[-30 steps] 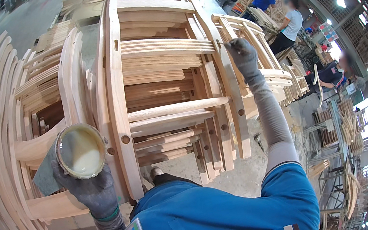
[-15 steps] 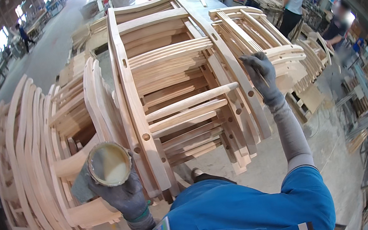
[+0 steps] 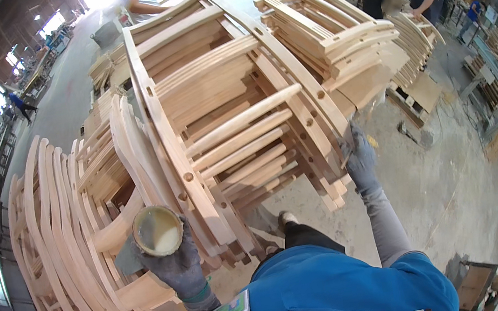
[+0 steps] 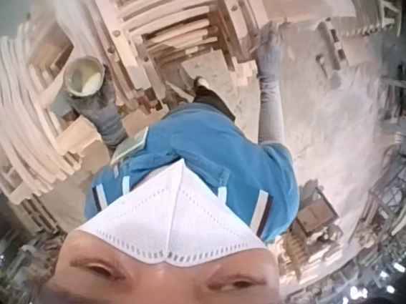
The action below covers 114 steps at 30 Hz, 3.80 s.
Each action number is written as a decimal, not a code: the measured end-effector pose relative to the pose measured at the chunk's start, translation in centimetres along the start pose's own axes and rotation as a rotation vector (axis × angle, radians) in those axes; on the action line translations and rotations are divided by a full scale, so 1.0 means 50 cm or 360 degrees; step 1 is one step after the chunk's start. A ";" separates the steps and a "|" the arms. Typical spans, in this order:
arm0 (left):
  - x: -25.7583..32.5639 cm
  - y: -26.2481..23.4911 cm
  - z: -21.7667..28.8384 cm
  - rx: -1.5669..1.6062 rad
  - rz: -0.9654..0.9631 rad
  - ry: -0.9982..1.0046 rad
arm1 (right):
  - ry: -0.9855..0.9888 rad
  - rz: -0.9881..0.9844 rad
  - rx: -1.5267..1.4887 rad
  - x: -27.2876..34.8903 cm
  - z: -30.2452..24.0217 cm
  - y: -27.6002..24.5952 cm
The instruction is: The person applies a light-colored liquid finish to wooden chair frames using a brush. They dip the brush into a container and coat the legs and rails of multiple chairs arranged on a workbench.
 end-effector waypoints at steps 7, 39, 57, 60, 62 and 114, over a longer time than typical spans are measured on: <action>0.031 0.010 -0.050 -0.0017 -0.0038 -0.0120 | -0.0089 0.0148 -0.0045 -0.003 0.004 0.015; 0.051 0.113 -0.251 -0.1159 -0.0358 0.0576 | -0.0474 -0.0578 -0.1593 -0.180 -0.152 -0.146; 0.043 0.169 -0.303 -0.0044 -0.0071 0.0231 | -0.0379 -0.0766 -0.1925 -0.046 -0.289 -0.091; 0.033 0.150 -0.314 0.0048 -0.0031 0.0368 | -0.0992 -0.0740 -0.1623 -0.014 -0.281 -0.119; 0.030 0.144 -0.313 0.0096 -0.0032 0.0231 | -0.0854 -0.0723 -0.1853 -0.006 -0.265 -0.132; 0.071 0.084 -0.215 -0.0662 -0.0090 0.0517 | -0.0166 -0.0618 -0.0826 -0.204 -0.128 0.038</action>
Point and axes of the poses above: each hand's wrist, its own x-axis away from the middle knuckle, its own y-axis out of the palm, z = x × y, the point moved 4 cm from there along -x, towards the middle knuckle, and after that the axes turned 2 degrees about y, right-handed, at the moved point
